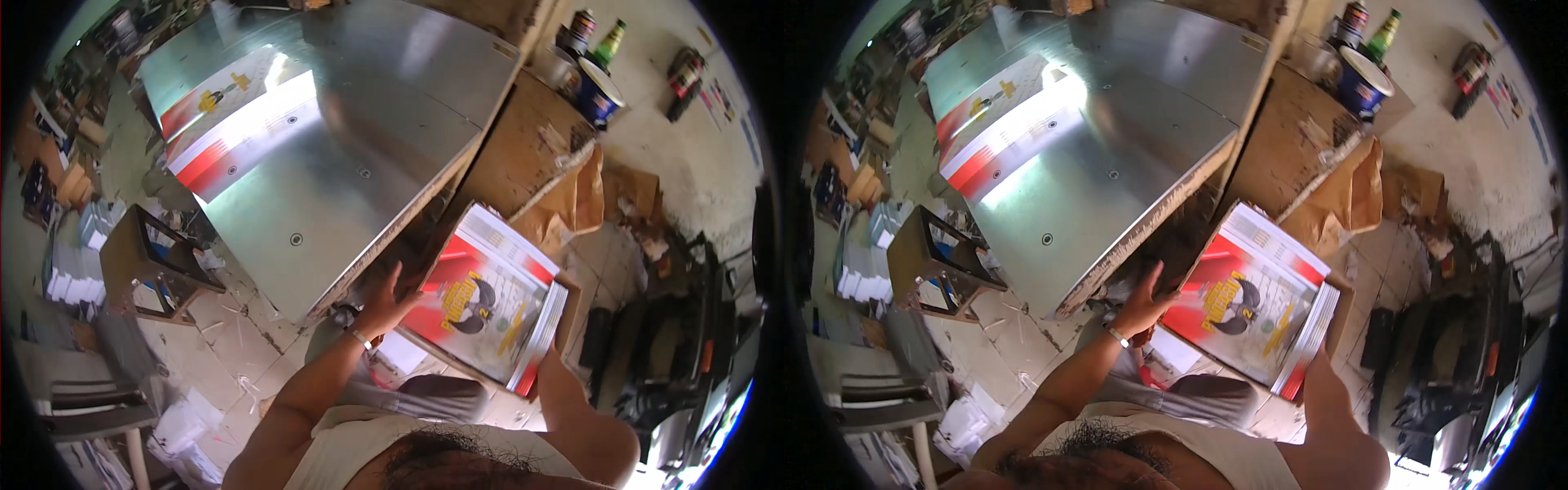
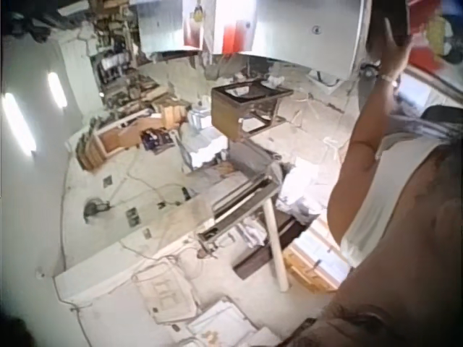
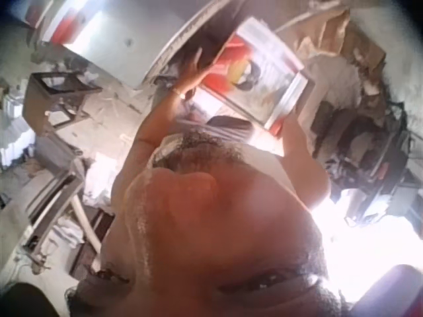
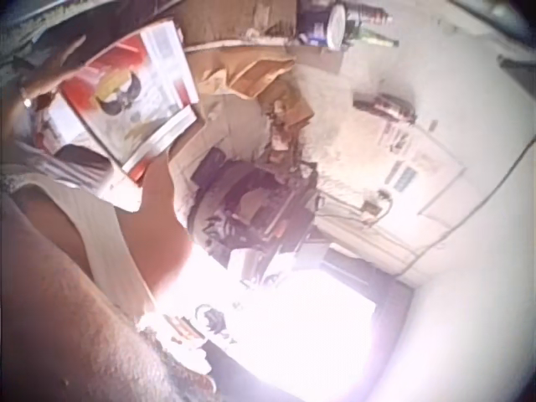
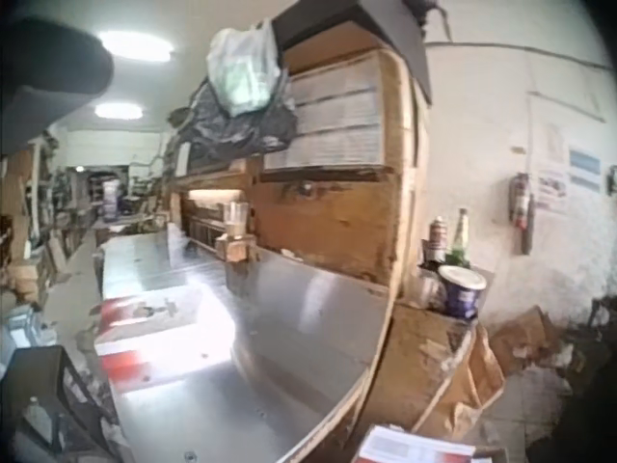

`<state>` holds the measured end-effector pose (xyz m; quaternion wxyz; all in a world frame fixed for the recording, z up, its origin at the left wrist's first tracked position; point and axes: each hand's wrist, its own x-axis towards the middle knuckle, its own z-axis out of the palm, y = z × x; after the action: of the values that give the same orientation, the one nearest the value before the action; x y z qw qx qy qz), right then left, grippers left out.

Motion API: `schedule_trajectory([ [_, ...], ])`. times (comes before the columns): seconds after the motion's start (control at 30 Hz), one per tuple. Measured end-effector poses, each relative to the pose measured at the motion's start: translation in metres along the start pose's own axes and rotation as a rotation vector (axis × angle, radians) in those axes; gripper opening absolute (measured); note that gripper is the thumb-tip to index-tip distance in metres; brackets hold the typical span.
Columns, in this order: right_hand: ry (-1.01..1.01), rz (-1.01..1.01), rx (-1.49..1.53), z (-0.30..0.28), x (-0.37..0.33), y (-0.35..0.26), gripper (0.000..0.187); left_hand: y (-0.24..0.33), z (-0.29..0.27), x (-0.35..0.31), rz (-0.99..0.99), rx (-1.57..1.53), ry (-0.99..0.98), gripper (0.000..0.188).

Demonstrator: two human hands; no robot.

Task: The person aligns stacks of printed booklets and packs them into a cardboard box by hand.

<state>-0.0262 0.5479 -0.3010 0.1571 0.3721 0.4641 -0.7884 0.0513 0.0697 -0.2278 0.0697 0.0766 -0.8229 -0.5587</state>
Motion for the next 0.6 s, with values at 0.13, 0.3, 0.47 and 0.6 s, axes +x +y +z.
schedule_trajectory([
  [0.13,0.028,-0.015,-0.017,0.0,0.006,-0.006,0.061,-0.017,0.034,-0.004,-0.006,-0.101,-0.288,0.064],
  [0.3,0.053,-0.019,-0.033,-0.003,0.007,-0.006,0.061,-0.008,0.021,-0.003,-0.098,-0.084,-0.352,0.065],
  [0.47,0.059,-0.023,-0.048,-0.01,0.001,0.003,0.062,0.004,0.013,-0.006,0.05,-0.053,-0.228,0.064],
  [0.6,0.028,-0.055,-0.021,-0.015,-0.026,0.02,0.063,0.013,0.025,-0.004,-0.215,0.216,-0.435,0.055],
])
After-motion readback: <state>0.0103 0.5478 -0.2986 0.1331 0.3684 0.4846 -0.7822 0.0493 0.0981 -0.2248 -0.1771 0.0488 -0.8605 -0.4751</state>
